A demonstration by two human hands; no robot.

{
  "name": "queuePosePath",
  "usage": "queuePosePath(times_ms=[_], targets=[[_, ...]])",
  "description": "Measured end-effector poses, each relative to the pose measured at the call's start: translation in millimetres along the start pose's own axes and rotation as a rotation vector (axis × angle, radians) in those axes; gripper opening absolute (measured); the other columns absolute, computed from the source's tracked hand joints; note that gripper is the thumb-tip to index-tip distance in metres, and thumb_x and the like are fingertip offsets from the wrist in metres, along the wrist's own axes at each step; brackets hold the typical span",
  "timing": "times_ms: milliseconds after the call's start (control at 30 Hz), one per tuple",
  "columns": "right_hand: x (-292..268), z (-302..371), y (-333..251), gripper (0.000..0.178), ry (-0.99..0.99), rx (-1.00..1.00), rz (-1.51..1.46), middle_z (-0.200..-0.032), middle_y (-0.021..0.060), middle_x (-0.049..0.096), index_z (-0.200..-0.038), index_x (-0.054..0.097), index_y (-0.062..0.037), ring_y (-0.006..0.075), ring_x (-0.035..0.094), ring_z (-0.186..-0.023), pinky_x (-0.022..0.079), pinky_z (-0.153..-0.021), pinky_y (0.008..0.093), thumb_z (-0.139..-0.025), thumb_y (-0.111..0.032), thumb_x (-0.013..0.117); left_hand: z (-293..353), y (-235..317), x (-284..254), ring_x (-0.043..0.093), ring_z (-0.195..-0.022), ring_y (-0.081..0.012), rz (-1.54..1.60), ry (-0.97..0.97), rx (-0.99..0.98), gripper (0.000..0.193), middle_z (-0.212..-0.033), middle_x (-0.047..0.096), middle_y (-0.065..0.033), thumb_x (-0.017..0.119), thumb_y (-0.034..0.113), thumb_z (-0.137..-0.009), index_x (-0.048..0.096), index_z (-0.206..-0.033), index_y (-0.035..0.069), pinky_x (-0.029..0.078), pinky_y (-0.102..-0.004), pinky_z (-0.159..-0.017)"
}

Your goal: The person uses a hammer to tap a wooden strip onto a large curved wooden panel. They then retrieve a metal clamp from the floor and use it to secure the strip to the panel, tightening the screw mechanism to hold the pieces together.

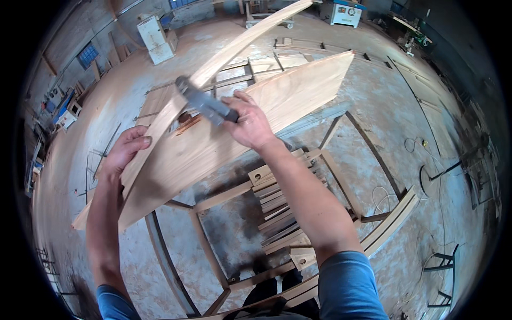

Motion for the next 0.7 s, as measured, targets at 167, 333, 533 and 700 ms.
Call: queuePosePath(times_ms=[167, 333, 533, 700], targets=[[-4, 5, 0, 0.016, -0.04, -0.106, 0.177, -0.128, 0.0091, 0.065, -0.092, 0.071, -0.0106, 0.0337, 0.048, -0.133, 0.036, -0.116, 0.0397, -0.078, -0.018, 0.072, -16, 25, -16, 0.06, -0.073, -0.009, -0.172, -0.027, -0.084, 0.019, -0.081, 0.062, 0.0004, 0.065, 0.016, -0.09, 0.061, -0.103, 0.003, 0.049, -0.0244, -0.068], [-4, 6, 3, 0.015, -0.055, -0.129, 0.164, -0.132, 0.0106, 0.062, -0.09, 0.068, -0.0095, 0.0339, 0.048, -0.133, 0.035, -0.116, 0.0389, -0.078, -0.019, 0.067, -15, 50, -21, 0.059, -0.065, -0.0127, -0.251, 0.081, -0.08, 0.019, -0.08, 0.06, -0.0029, 0.06, 0.016, -0.092, 0.06, -0.102, 0.0, 0.051, -0.0287, -0.061], [0, 6, 1, 0.017, -0.064, -0.174, 0.146, -0.133, 0.0097, 0.062, -0.092, 0.069, -0.008, 0.0368, 0.046, -0.134, 0.037, -0.114, 0.0397, -0.078, -0.017, 0.068, -15, 63, -16, 0.058, -0.065, -0.0116, -0.557, 0.117, -0.054, 0.02, -0.077, 0.059, -0.0037, 0.055, 0.015, -0.091, 0.059, -0.1, -0.003, 0.049, -0.0279, -0.06], [-7, 11, -3, 0.015, -0.065, -0.221, 0.17, -0.134, 0.0086, 0.06, -0.089, 0.07, -0.0077, 0.0365, 0.044, -0.135, 0.035, -0.115, 0.0412, -0.076, -0.014, 0.07, -21, 71, -10, 0.056, -0.077, -0.0121, -0.648, 0.088, 0.044, 0.023, -0.084, 0.062, -0.0068, 0.06, 0.014, -0.088, 0.06, -0.099, -0.006, 0.048, -0.0298, -0.072]])
Point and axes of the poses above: each hand's wrist, its own z-axis away from the middle knuckle, its own x-axis out of the palm, y = z × x, the point moved 9 cm from there along -z, towards the middle knuckle
